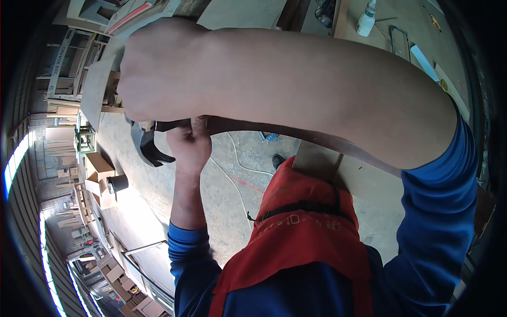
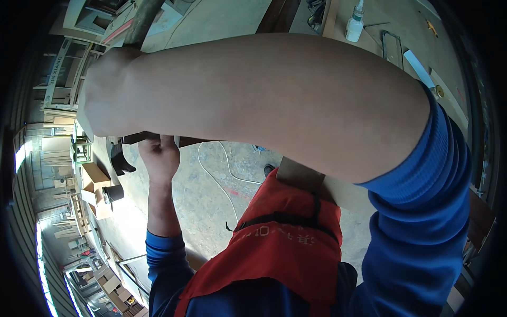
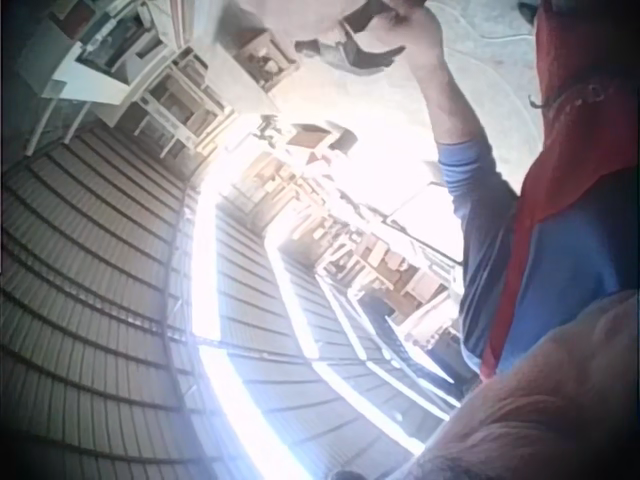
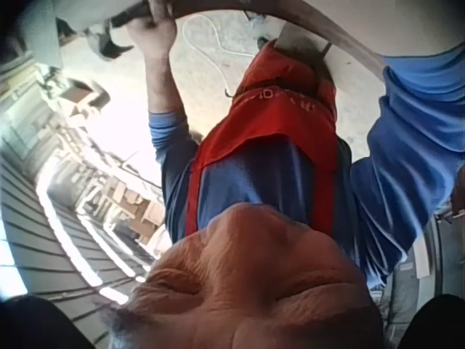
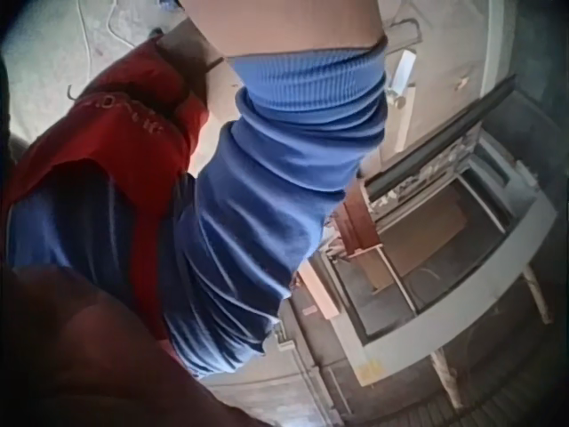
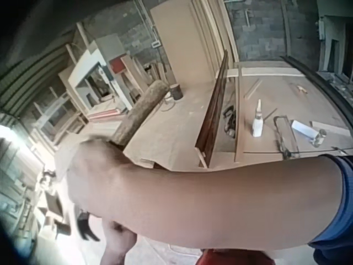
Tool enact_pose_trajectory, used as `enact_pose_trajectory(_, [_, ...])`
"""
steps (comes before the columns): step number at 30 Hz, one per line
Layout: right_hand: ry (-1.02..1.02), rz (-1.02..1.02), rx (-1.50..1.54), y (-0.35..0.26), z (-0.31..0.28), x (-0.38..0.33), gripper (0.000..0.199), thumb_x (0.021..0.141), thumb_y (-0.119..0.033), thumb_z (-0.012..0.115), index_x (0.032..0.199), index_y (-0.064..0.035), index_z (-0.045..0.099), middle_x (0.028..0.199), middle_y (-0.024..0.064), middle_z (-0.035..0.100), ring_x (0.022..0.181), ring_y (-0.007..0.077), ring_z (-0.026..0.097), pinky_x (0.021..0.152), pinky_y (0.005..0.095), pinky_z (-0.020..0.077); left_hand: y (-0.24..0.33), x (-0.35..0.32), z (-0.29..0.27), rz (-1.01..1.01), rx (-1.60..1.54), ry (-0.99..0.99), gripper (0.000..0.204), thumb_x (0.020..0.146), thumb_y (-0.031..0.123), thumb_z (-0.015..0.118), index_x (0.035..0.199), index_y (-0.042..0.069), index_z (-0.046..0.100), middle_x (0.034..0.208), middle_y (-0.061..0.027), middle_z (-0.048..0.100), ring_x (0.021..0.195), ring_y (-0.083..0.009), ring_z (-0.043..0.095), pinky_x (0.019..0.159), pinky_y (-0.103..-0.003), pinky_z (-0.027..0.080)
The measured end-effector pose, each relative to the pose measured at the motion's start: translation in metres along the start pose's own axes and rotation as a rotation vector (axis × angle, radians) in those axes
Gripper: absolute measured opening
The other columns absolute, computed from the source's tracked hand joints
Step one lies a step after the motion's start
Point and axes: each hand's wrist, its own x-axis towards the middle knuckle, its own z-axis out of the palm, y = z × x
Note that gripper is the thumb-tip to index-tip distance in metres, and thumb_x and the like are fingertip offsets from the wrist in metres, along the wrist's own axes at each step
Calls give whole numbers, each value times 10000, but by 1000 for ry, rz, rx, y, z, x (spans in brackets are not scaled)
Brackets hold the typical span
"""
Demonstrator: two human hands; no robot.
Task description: Assemble and finish a curved wooden furniture part using a hammer, saw, and carving tools.
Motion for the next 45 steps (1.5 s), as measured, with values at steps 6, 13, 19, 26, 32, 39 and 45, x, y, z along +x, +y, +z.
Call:
enact_pose_trajectory(6, [-2, -61, 33, 14, 10, -2, 229, 897, -324, 710, 875, -106, 775, 816, 44, 736, 823, 202, 744, 633, 337, 599, 7, 9, -6, -76, -35, -76, 226, 1073, 141, 620, 996, -58, 693, 827, -19, 671, 786, -72, 579, 709, -252, 471])
enact_pose_trajectory(13, [-259, -112, -249, 6, 7, 4, 276, 924, -362, 699, 928, -103, 796, 892, 71, 755, 868, 207, 744, 664, 360, 597, -8, 14, -4, -39, -124, -81, 153, 1074, 94, 601, 1142, -19, 678, 1039, -54, 697, 944, -121, 622, 848, -248, 482])
enact_pose_trajectory(19, [-42, 133, -106, 12, 0, 0, 186, 917, -271, 706, 945, -107, 790, 927, 72, 770, 902, 220, 755, 662, 401, 604, 2, 15, 4, -92, -300, -70, 150, 1067, 90, 613, 1154, -16, 673, 1020, -51, 684, 926, -123, 616, 843, -242, 474])
enact_pose_trajectory(26, [-252, 72, -183, 1, 5, -17, 154, 910, -273, 701, 900, -149, 793, 872, 40, 768, 843, 203, 757, 646, 379, 619, 0, 14, -1, -147, -89, -94, 124, 1069, 85, 607, 1100, -6, 684, 1006, -52, 679, 919, -111, 617, 802, -255, 498])
enact_pose_trajectory(32, [-236, 117, -175, 11, 15, -46, 111, 901, -241, 700, 889, -161, 776, 837, 30, 762, 784, 213, 754, 624, 377, 621, 13, 18, 9, 154, 48, -145, 69, 1030, 62, 647, 1019, 2, 679, 1011, -109, 711, 902, -211, 691, 792, -296, 538])
enact_pose_trajectory(39, [78, 485, -65, 32, -15, -133, 86, 879, -155, 716, 938, -92, 705, 793, 91, 722, 732, 224, 729, 601, 380, 594, 50, -21, 0, 364, -115, -844, 109, 961, -29, 600, 1057, 14, 631, 1008, -142, 699, 980, -258, 712, 871, -330, 543])
enact_pose_trajectory(45, [430, 1092, 317, 25, 15, -269, 196, 955, -138, 733, 1116, -33, 693, 860, 83, 732, 728, 156, 676, 702, 310, 541, 19, -21, -33, -216, -447, 4, 172, 924, 17, 715, 1070, 25, 624, 929, -69, 635, 925, -170, 676, 824, -309, 526])
